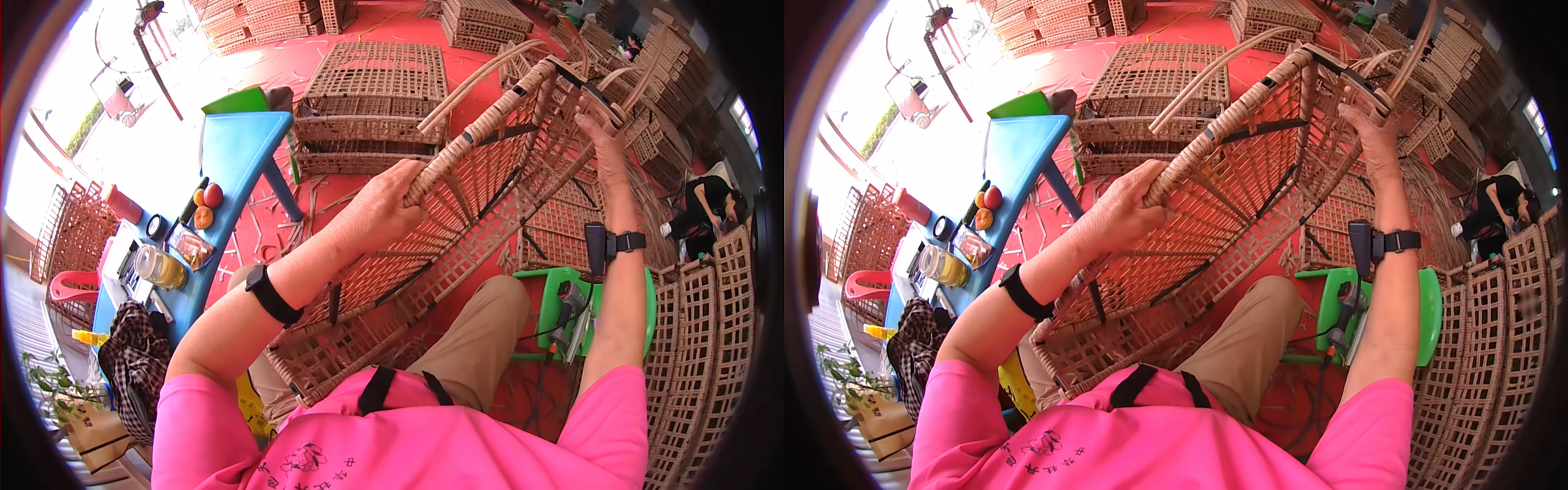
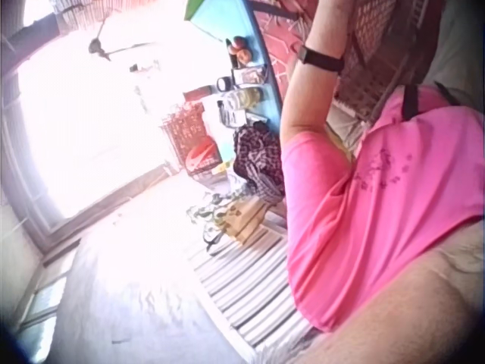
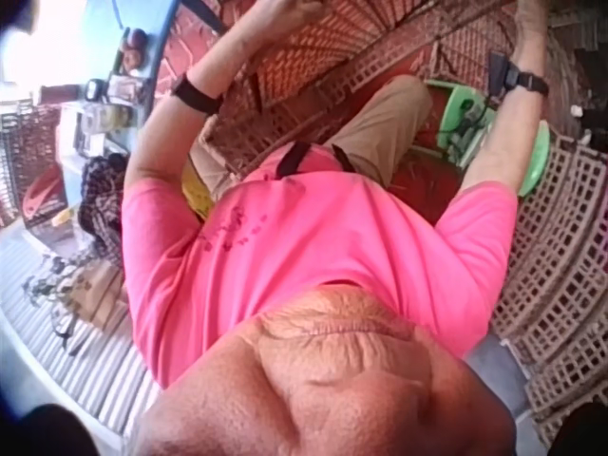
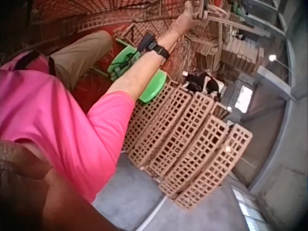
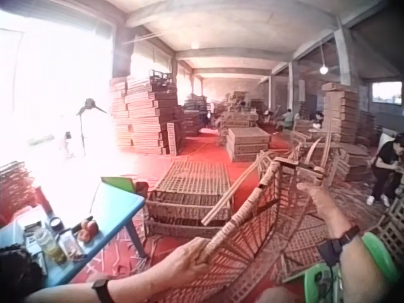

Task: Weaving and assembling a rattan chair frame using a pneumatic nail gun, scissors, and a scraper.

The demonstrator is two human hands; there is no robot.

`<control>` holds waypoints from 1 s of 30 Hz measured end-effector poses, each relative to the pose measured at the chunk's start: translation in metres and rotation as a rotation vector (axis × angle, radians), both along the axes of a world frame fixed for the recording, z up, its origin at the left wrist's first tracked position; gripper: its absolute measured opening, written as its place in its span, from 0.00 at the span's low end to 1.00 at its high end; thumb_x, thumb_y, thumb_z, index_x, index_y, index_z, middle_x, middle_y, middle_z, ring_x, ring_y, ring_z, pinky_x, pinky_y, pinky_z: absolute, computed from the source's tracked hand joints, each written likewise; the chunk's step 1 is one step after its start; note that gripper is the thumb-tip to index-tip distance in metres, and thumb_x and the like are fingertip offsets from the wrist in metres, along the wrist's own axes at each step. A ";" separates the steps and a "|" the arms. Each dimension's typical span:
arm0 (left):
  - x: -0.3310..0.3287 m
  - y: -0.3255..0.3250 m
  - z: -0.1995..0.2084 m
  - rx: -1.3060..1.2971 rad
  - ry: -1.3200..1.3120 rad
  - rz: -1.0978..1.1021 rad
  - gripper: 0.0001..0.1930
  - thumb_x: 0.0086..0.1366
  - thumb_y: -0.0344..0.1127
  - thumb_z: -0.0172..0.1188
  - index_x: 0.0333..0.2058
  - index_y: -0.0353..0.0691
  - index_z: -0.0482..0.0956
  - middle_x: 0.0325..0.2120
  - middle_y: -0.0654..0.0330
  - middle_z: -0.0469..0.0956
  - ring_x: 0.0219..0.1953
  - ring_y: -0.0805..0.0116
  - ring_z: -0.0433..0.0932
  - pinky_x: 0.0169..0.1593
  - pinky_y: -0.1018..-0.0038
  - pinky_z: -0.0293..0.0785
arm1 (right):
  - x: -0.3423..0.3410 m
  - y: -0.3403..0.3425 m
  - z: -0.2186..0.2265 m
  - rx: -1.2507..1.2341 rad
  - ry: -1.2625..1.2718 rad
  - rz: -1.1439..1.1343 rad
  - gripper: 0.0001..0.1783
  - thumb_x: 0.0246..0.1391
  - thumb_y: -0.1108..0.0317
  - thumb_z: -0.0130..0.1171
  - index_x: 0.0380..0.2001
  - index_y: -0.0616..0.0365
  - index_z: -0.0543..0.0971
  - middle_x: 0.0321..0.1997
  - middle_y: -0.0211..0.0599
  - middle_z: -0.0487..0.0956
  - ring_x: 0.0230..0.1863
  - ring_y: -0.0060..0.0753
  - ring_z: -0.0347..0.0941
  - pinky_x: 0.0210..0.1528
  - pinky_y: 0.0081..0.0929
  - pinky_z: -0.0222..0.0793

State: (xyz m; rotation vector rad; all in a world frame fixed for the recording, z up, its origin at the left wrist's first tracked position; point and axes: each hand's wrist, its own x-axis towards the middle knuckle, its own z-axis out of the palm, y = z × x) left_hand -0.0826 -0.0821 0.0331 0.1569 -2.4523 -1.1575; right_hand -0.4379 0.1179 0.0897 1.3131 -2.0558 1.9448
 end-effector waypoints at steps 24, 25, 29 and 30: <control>0.261 0.041 -0.051 0.557 0.044 0.946 0.29 0.73 0.53 0.51 0.60 0.34 0.69 0.54 0.57 0.73 0.58 0.67 0.70 0.60 0.70 0.65 | -0.036 0.023 -0.015 -0.008 -0.132 -0.077 0.28 0.56 0.75 0.61 0.61 0.67 0.71 0.61 0.43 0.75 0.59 0.32 0.73 0.61 0.29 0.70; 0.261 0.049 -0.056 0.649 0.069 0.980 0.30 0.73 0.52 0.52 0.61 0.33 0.68 0.54 0.57 0.73 0.59 0.67 0.70 0.61 0.70 0.64 | -0.039 0.025 -0.016 -0.011 -0.116 -0.098 0.28 0.56 0.75 0.62 0.61 0.67 0.71 0.61 0.43 0.74 0.59 0.32 0.72 0.61 0.30 0.70; 0.263 0.074 -0.069 0.769 0.071 0.927 0.41 0.67 0.48 0.63 0.66 0.25 0.55 0.63 0.39 0.63 0.67 0.55 0.62 0.68 0.66 0.59 | -0.048 0.033 -0.019 -0.029 -0.156 -0.156 0.29 0.56 0.74 0.63 0.61 0.67 0.71 0.62 0.43 0.74 0.59 0.32 0.73 0.61 0.29 0.69; 0.265 0.080 -0.070 0.788 0.087 0.935 0.42 0.66 0.50 0.63 0.66 0.24 0.56 0.62 0.39 0.64 0.66 0.56 0.64 0.67 0.66 0.60 | -0.049 0.034 -0.019 -0.018 -0.167 -0.160 0.30 0.56 0.73 0.63 0.62 0.68 0.70 0.63 0.43 0.73 0.60 0.33 0.72 0.62 0.31 0.68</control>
